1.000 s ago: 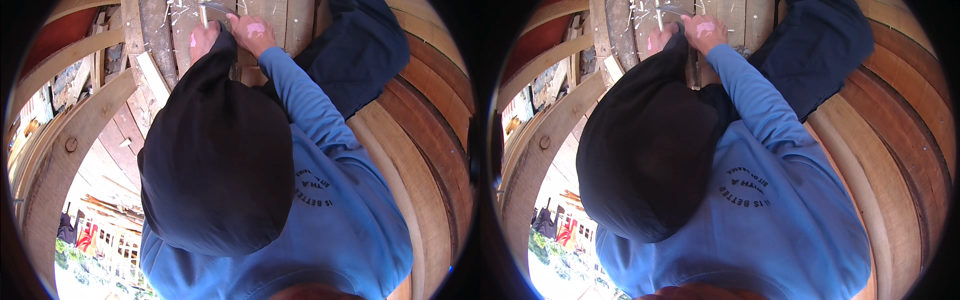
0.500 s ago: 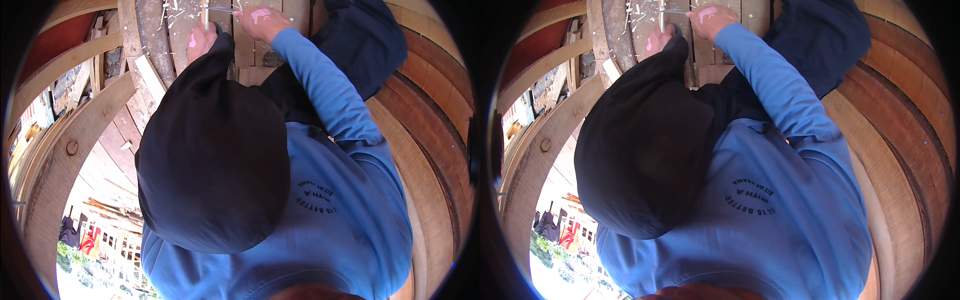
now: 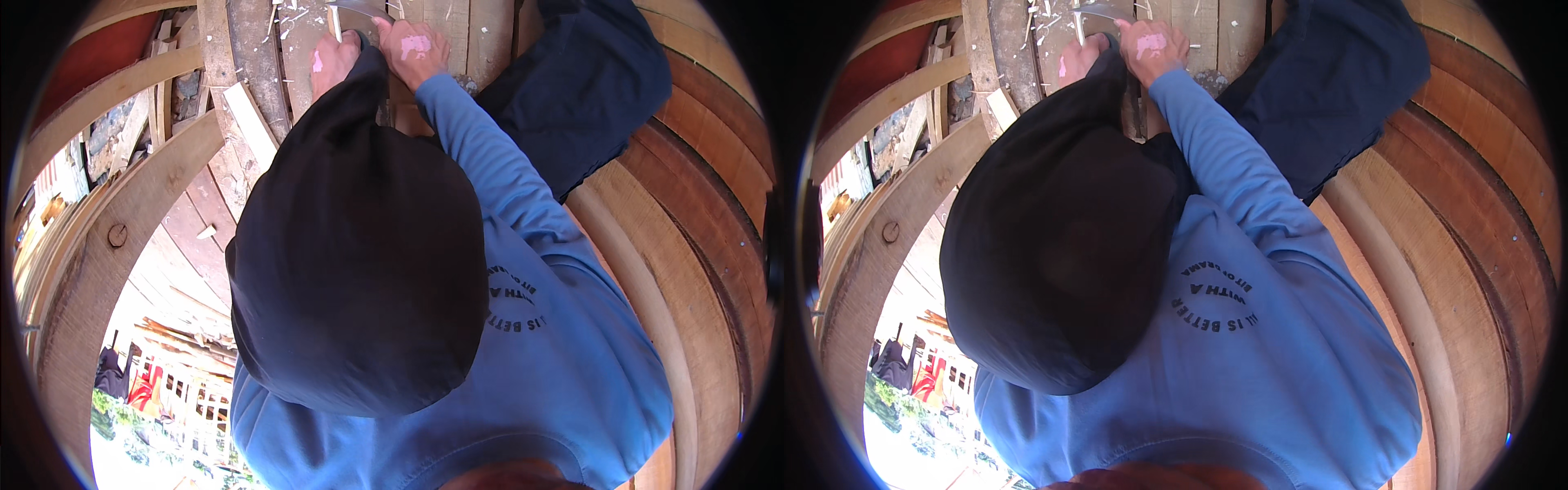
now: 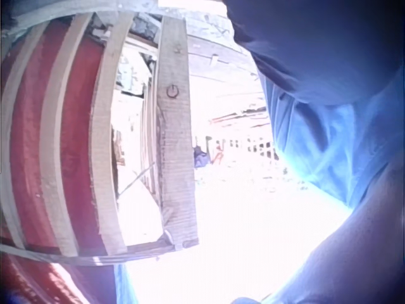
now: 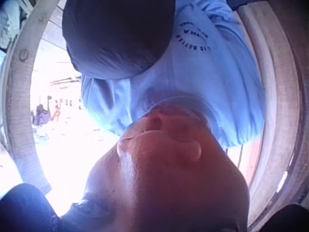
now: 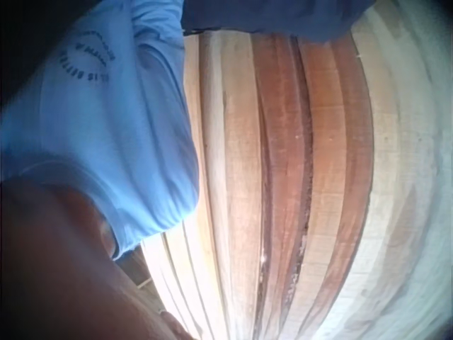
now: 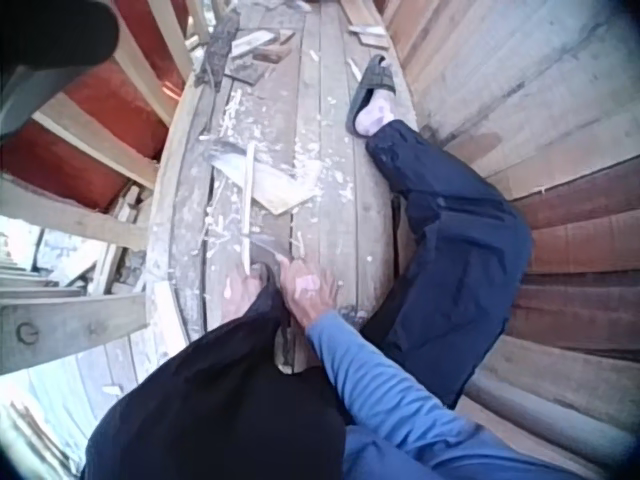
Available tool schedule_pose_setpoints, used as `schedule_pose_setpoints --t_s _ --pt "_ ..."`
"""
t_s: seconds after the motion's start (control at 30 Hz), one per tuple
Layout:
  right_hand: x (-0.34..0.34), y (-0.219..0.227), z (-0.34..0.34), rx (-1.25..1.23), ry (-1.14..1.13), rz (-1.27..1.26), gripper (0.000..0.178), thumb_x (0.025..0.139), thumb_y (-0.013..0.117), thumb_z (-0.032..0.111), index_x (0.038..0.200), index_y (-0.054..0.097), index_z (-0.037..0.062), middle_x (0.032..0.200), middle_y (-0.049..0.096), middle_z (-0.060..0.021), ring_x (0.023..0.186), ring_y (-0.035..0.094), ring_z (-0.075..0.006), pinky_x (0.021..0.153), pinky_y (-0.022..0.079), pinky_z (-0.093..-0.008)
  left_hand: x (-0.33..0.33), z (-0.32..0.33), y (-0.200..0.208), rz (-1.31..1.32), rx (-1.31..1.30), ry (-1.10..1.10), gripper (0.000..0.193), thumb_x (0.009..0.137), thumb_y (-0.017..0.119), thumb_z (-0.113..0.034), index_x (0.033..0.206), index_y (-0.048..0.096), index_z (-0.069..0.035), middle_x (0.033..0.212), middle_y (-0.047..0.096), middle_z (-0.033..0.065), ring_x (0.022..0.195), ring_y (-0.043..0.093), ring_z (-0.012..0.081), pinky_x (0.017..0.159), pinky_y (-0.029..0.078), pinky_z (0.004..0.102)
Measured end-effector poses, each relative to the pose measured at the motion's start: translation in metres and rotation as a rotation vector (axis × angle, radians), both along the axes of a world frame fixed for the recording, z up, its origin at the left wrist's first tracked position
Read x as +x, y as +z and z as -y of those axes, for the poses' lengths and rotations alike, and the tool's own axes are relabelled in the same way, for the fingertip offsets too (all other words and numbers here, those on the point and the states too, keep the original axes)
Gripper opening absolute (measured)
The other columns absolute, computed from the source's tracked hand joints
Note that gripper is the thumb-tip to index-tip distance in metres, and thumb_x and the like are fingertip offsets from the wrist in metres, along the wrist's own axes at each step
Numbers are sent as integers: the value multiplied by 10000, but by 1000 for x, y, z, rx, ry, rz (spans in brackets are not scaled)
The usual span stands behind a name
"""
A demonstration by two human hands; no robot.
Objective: The person carves a piece of wood using a small knife, shaving off thin layers to shape the object while sitting on a wooden floor.
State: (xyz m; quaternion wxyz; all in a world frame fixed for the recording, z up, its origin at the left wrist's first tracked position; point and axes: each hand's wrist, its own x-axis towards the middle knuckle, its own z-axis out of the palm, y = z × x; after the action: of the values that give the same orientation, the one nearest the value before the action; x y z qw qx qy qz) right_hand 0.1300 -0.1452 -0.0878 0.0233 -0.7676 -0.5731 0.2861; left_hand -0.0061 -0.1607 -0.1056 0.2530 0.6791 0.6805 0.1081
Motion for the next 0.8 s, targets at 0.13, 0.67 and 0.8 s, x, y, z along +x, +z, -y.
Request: schedule_pose_setpoints --t_s 0.13,0.67,0.8 --pt "8 -5 -9 -104 36 -122 586 1056 421 511 1113 765 40 1112 733 -256 1084 683 -446 976 507 -534 2 1 6 48 -24 26 396 913 600 -300 1205 677 -43 1174 600 298 1137 597 479 978 490 516" --pt "41 0 -42 -219 259 6 563 1059 382 455 1155 746 36 1205 710 -239 1161 673 -410 1010 508 -525 -4 -14 -31 5 -146 69 327 910 583 -327 1071 718 -77 1091 657 260 1080 632 467 947 499 514" --pt "39 10 -37 -113 288 31 560 1056 391 442 1102 758 22 1154 721 -251 1108 694 -411 991 523 -516 -4 -11 -29 -8 -98 65 314 905 592 -336 1082 725 -114 1098 648 242 1087 631 451 945 498 508"
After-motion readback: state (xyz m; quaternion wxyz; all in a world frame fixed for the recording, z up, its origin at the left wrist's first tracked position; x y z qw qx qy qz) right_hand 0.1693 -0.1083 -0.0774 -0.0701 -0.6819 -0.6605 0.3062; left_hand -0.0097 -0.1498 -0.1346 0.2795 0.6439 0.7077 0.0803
